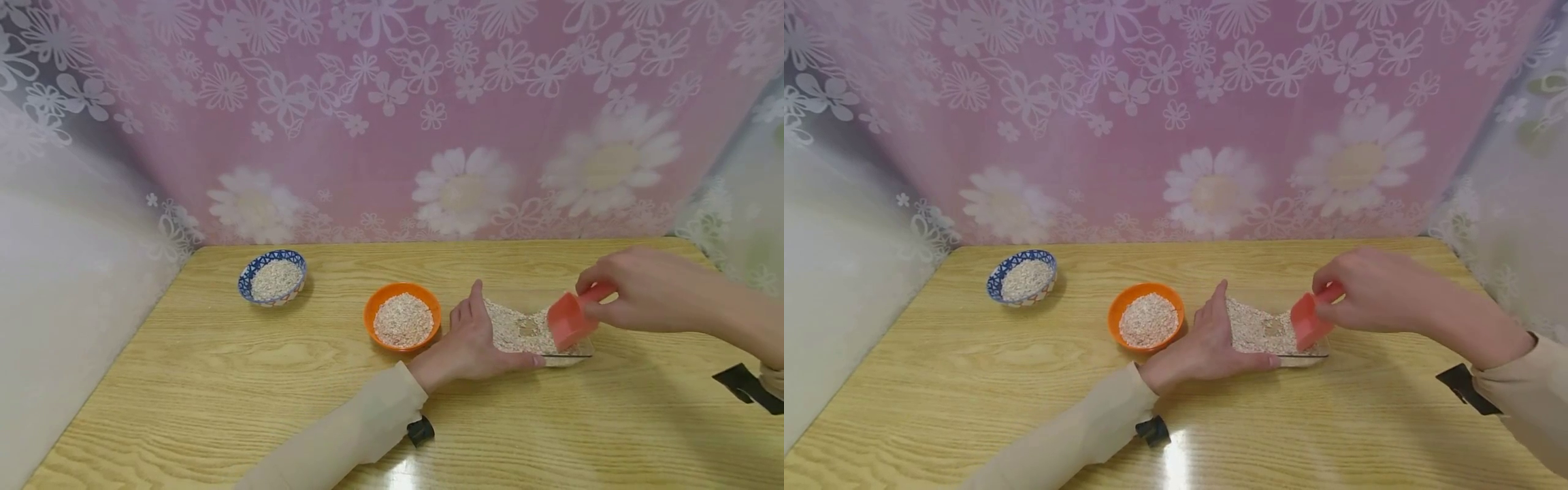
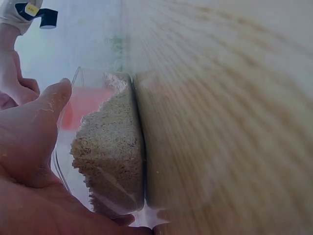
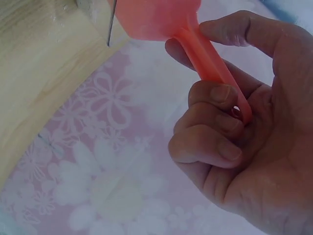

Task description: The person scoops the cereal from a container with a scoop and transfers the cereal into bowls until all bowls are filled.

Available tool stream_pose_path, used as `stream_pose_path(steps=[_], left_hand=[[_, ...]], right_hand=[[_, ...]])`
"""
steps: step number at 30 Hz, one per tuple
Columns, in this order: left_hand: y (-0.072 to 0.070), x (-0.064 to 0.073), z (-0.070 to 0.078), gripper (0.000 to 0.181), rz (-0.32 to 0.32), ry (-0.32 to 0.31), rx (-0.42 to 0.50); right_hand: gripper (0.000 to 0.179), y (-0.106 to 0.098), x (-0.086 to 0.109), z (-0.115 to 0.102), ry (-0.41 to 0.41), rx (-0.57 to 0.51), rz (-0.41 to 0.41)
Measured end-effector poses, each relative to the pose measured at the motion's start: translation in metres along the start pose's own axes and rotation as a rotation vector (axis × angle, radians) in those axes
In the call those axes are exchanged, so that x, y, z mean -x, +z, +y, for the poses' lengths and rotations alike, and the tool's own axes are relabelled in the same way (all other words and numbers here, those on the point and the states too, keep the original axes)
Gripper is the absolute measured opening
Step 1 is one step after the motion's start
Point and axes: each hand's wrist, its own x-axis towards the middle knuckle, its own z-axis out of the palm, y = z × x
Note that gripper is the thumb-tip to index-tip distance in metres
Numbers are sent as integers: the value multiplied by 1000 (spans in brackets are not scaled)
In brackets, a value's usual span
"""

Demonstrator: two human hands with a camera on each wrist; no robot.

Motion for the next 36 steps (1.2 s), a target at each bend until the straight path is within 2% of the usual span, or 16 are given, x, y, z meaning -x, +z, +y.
stream_pose_path(steps=[5, 9, 12, 15, 18, 24, 31, 36], left_hand=[[0, -1, 0, 136, 5, 6, -20], [-1, -2, 0, 136, 6, 16, -33], [-1, -2, 0, 136, 4, 26, -36], [-1, -2, -1, 136, 2, 26, -33], [-1, -2, -1, 136, -2, 26, -27], [-1, -2, -2, 136, -9, 37, -21], [-2, -1, -1, 135, -5, 40, -36], [-2, 0, -1, 135, -3, 41, -43]], right_hand=[[13, 8, -1, 3, 15, -74, -63], [14, 19, 5, 10, 27, -156, -29], [17, 31, 13, 15, 60, -278, -25], [19, 46, 19, 17, 56, -413, 1], [19, 59, 21, 13, 43, -475, 49], [22, 76, 19, 4, -2, -480, 171], [38, 86, 13, 0, -190, -413, 366], [41, 89, 12, 0, -271, -429, 414]])
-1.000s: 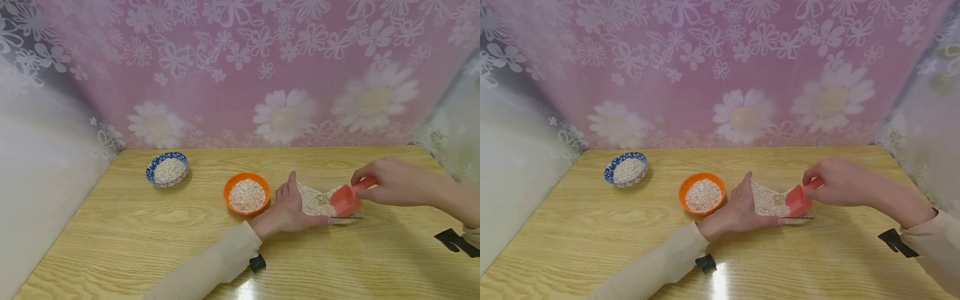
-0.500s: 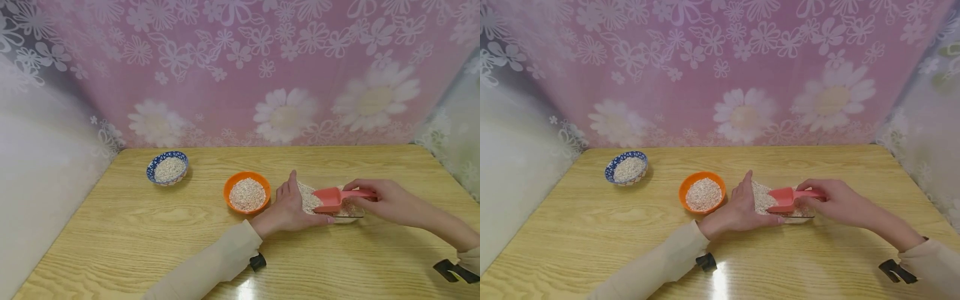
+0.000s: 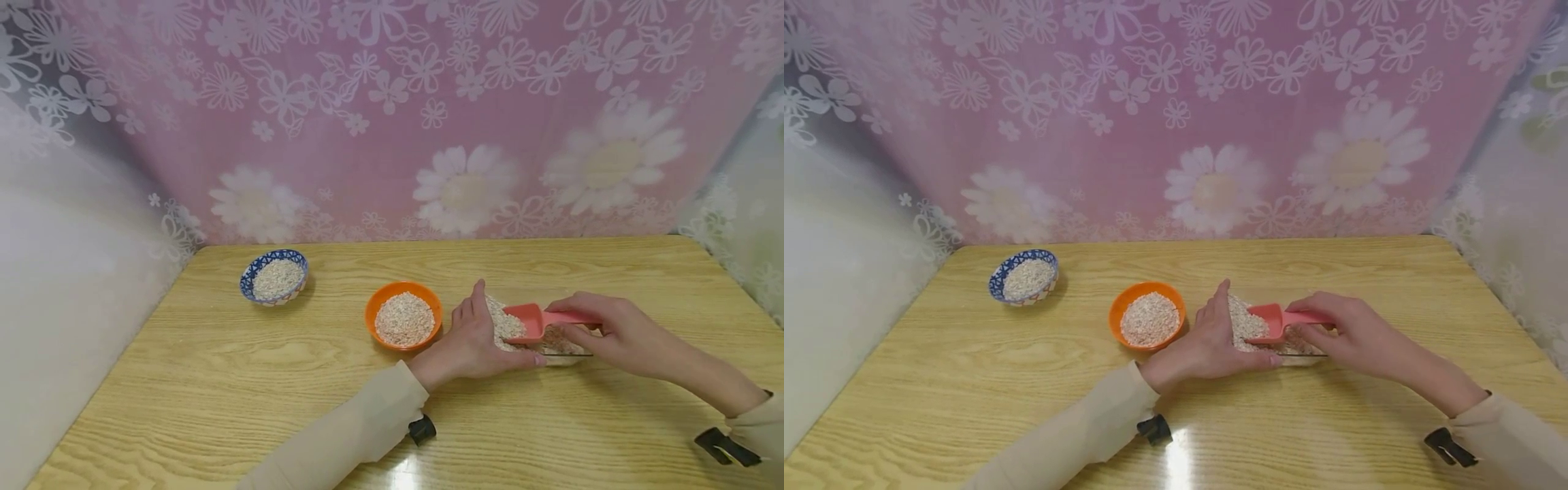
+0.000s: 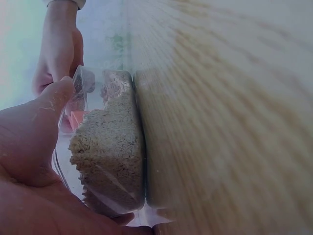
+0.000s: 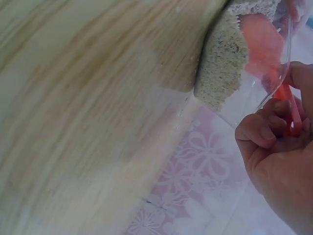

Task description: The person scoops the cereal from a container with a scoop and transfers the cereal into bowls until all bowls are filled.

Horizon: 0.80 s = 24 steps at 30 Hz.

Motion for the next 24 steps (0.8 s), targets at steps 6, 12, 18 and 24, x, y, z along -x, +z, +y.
stream_pose_path(steps=[6, 12, 18, 24], left_hand=[[0, 0, 0, 136, -2, -6, 10], [0, 0, 0, 135, -9, 0, 20], [0, 1, 0, 134, -16, 4, 23], [0, 0, -2, 135, -13, -1, 30]], right_hand=[[39, 1, 5, 5, 10, -20, -3], [36, -2, 15, 11, 138, -105, -20], [31, -11, 24, 14, 280, -215, -44], [29, -18, 31, 16, 403, -288, -59]])
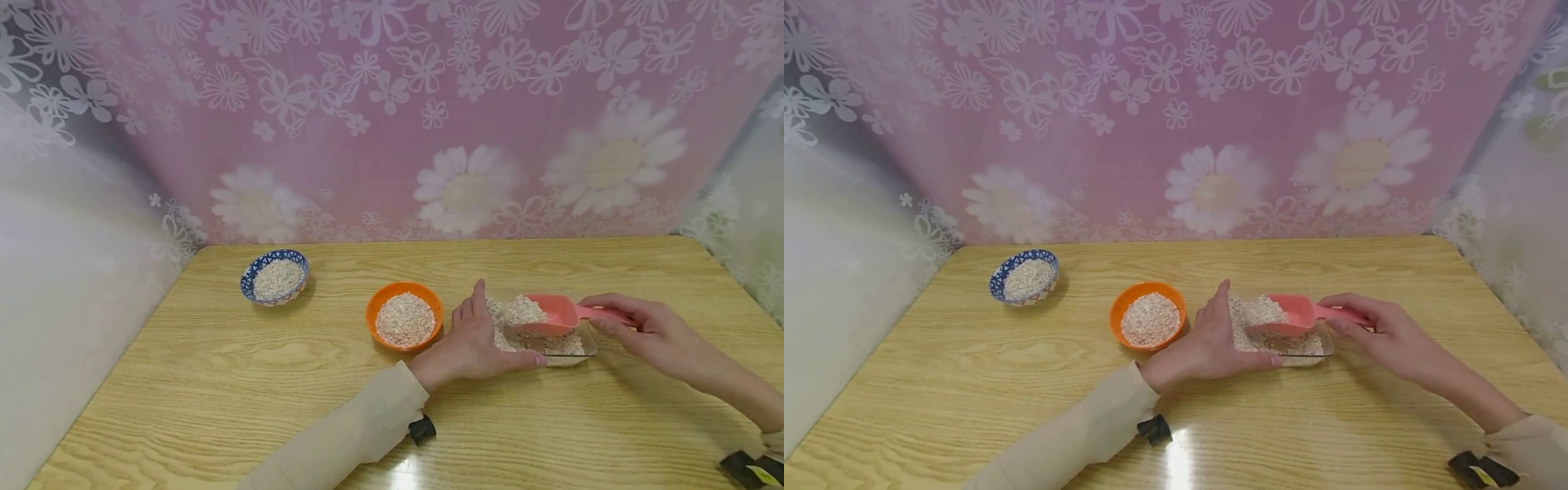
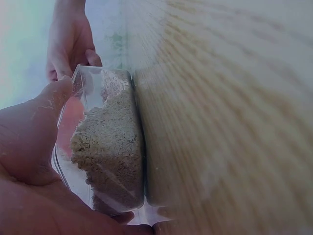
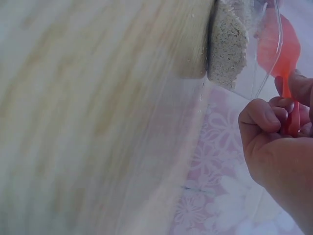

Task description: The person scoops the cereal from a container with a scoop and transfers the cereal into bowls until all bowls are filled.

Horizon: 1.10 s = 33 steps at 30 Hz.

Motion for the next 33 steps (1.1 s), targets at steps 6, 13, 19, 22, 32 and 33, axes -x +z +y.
stream_pose_path(steps=[6, 13, 19, 22, 32, 33], left_hand=[[0, 0, 0, 136, 1, 0, -1], [1, 0, 0, 136, 1, -7, 9], [0, -1, 0, 136, 18, 15, 1], [-2, 0, 1, 133, 48, 60, 0], [-50, 13, -9, 111, 155, 199, 33], [-56, 14, -14, 109, 162, 204, 29]], right_hand=[[28, -5, 4, 3, 83, -111, 14], [36, -7, 6, 11, -63, -414, 51], [40, -5, 2, 11, -118, -600, 38], [39, -4, 0, 7, -136, -619, 32], [33, -3, -9, -6, -54, -423, 97], [33, -2, -10, -8, -46, -396, 103]])
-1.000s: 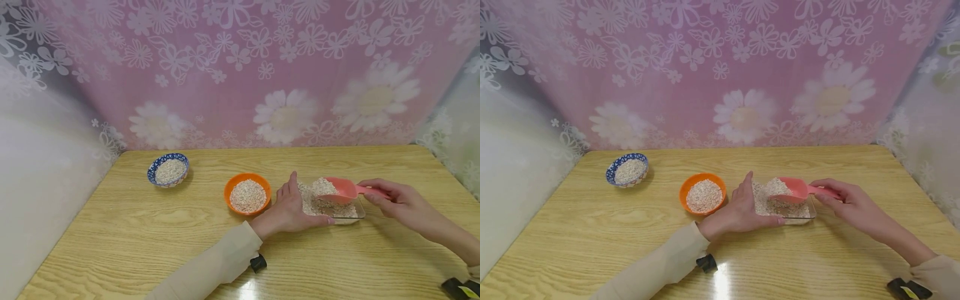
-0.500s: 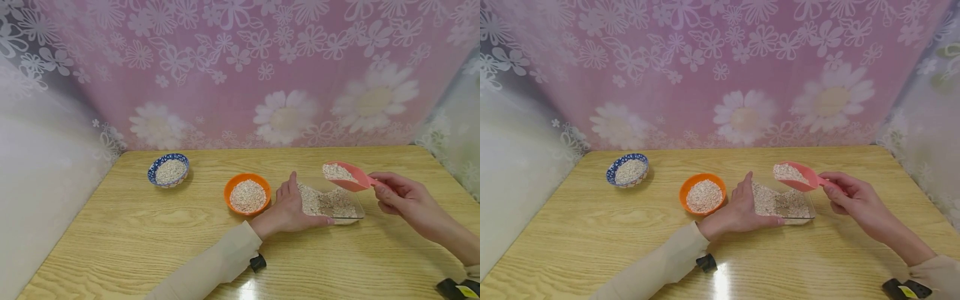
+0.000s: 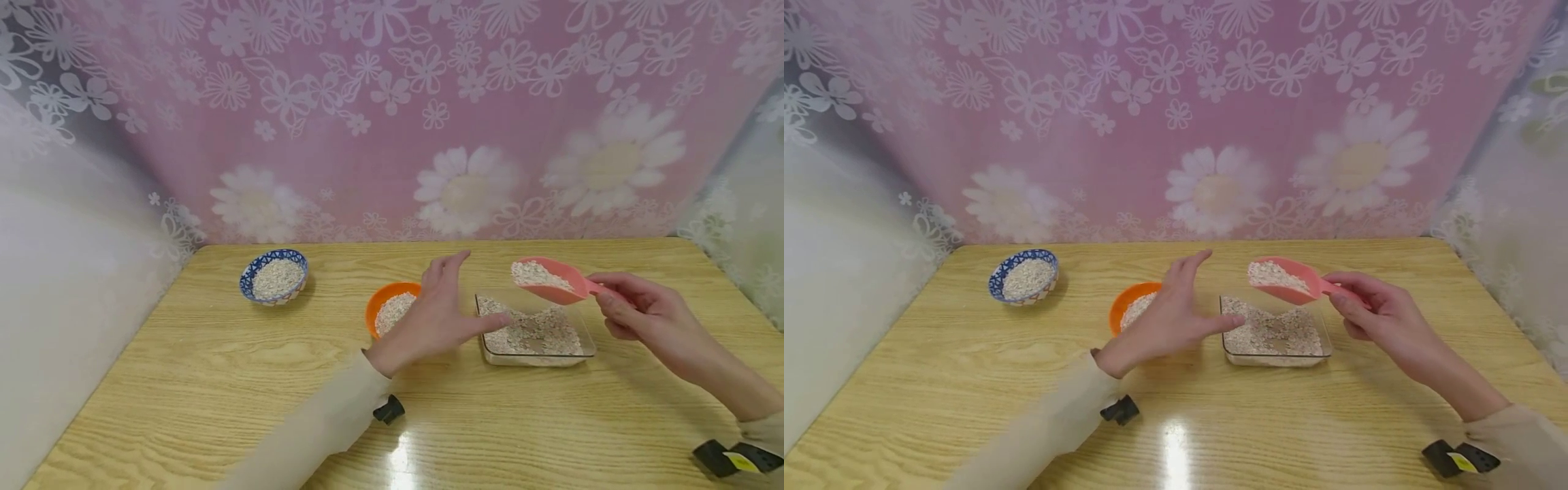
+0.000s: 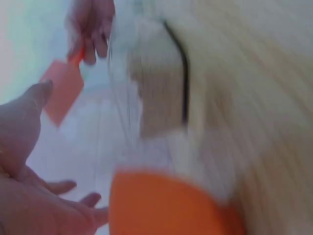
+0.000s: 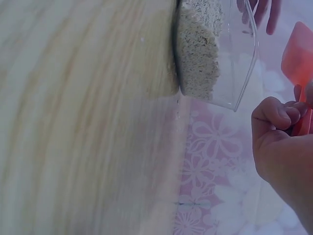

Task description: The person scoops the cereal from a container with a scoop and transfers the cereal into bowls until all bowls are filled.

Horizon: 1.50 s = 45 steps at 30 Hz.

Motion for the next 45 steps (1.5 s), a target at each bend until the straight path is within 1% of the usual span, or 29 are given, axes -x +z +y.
stream_pose_path(steps=[3, 5, 8, 10, 13, 16, 19, 22, 26, 28, 30, 34, 40, 45], left_hand=[[-19, 5, -16, 103, 7, 20, -25], [-31, 9, -29, 102, -2, 37, -37], [-47, 15, -48, 104, -27, 54, -63], [-56, 20, -60, 106, -54, 46, -74], [-66, 26, -77, 109, -98, 33, -112], [-71, 32, -90, 113, -154, 13, -137], [-73, 35, -98, 117, -214, -9, -144], [-72, 36, -104, 120, -259, -23, -144], [-73, 36, -109, 122, -294, -33, -120], [-73, 35, -110, 123, -308, -32, -97], [-74, 34, -110, 123, -318, -28, -78], [-74, 33, -110, 123, -330, -23, -53], [-73, 32, -109, 122, -340, -26, -26], [-73, 32, -109, 121, -348, -41, -30]], right_hand=[[32, 3, -3, -4, 15, 83, 14], [32, 6, -6, -7, 24, 127, 7], [32, 11, -10, -13, 32, 175, -6], [31, 15, -14, -17, 35, 202, -11], [30, 21, -19, -23, 39, 255, -6], [29, 26, -25, -28, 44, 305, -8], [29, 32, -31, -33, 39, 364, -9], [28, 39, -38, -38, 27, 420, -25], [28, 50, -49, -47, -2, 490, -62], [29, 55, -55, -53, -35, 520, -77], [29, 61, -61, -57, -85, 538, -93], [27, 74, -73, -62, -221, 568, -127], [26, 93, -85, -66, -490, 670, -193], [26, 107, -88, -71, -694, 819, -223]])
